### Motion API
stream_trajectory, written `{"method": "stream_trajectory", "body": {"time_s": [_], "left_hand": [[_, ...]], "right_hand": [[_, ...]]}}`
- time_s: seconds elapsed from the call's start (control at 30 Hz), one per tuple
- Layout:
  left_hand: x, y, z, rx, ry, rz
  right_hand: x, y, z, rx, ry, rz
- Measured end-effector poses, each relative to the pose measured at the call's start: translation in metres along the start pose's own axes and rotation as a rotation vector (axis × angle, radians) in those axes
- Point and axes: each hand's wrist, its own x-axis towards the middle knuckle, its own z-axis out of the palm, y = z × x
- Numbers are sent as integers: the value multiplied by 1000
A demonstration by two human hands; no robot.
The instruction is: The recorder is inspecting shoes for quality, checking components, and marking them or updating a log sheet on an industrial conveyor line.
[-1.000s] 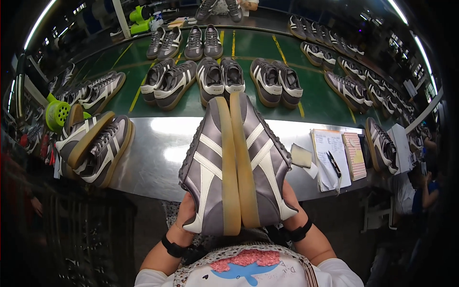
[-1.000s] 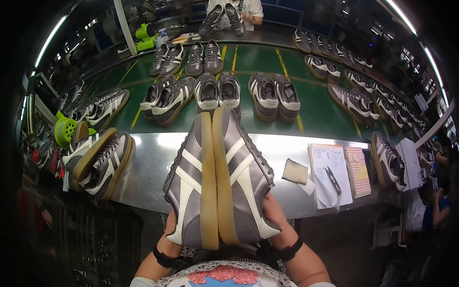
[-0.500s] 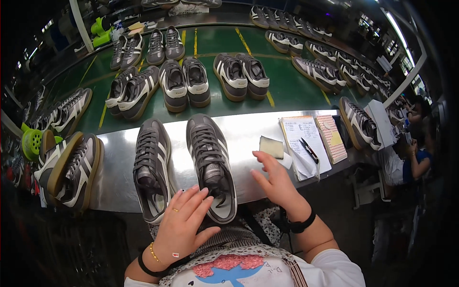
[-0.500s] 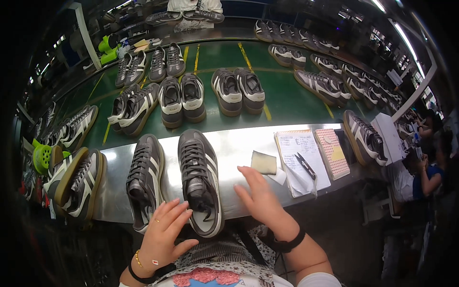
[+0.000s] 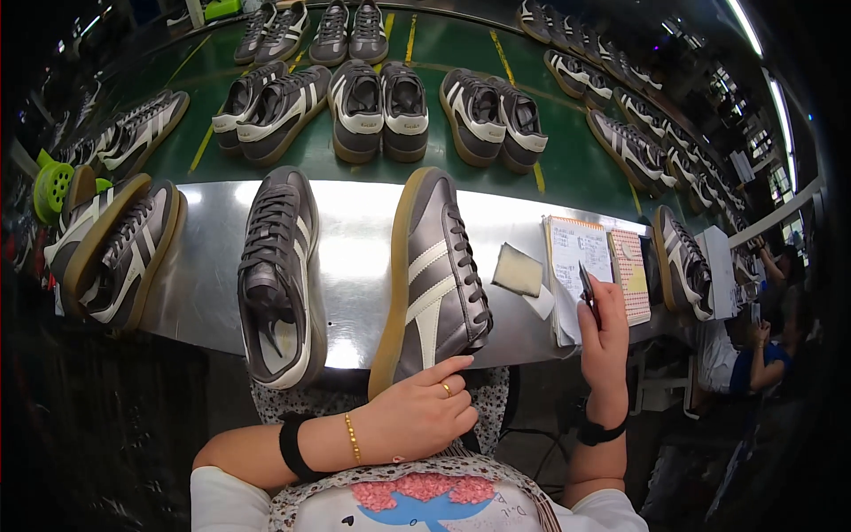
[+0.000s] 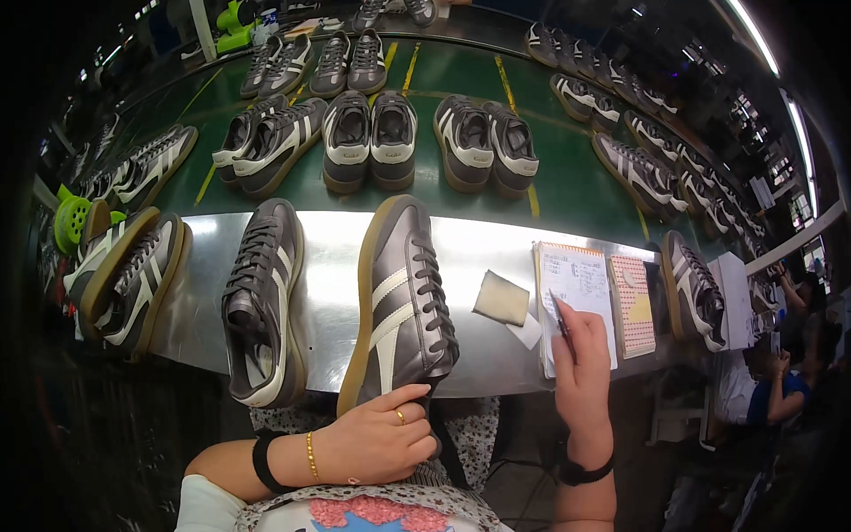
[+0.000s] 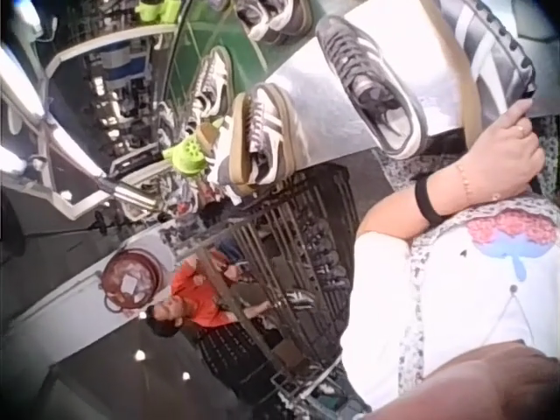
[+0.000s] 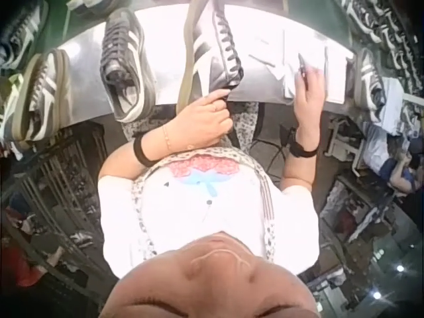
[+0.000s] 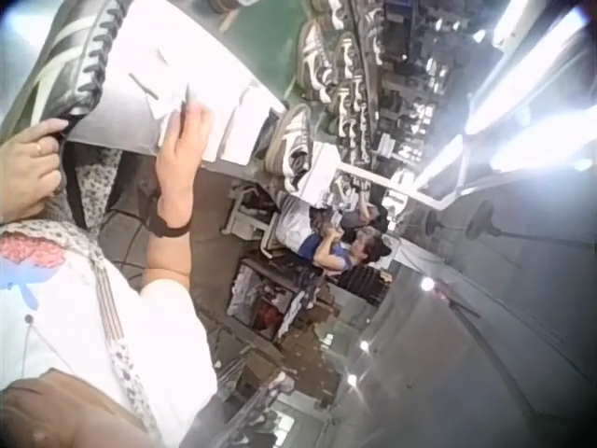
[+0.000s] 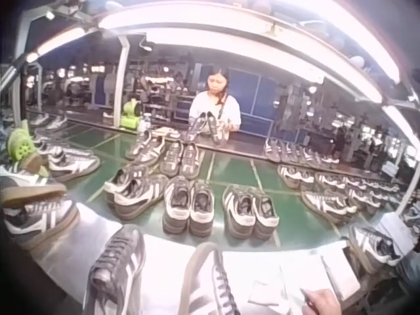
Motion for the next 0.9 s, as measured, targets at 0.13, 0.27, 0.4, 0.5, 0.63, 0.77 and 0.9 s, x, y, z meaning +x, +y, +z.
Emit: {"method": "stream_trajectory", "body": {"time_s": [0.13,0.27,0.4,0.5,0.63,0.77,0.9], "left_hand": [[-1,1,2,14,24,-3],[-6,0,2,27,35,-20],[-7,-1,1,3,51,-19],[-8,-1,1,16,50,-15],[-10,-1,0,18,46,-19],[-12,-1,0,44,45,-10],[-15,-3,-1,49,46,-10]], "right_hand": [[-9,-54,16,51,-201,-104],[-12,-68,26,77,-189,-111],[-12,-68,29,58,-206,-175],[-13,-68,30,39,-201,-187],[-13,-71,33,-26,-190,-228],[-12,-75,35,-102,-162,-280],[-13,-78,38,-127,-167,-302]]}}
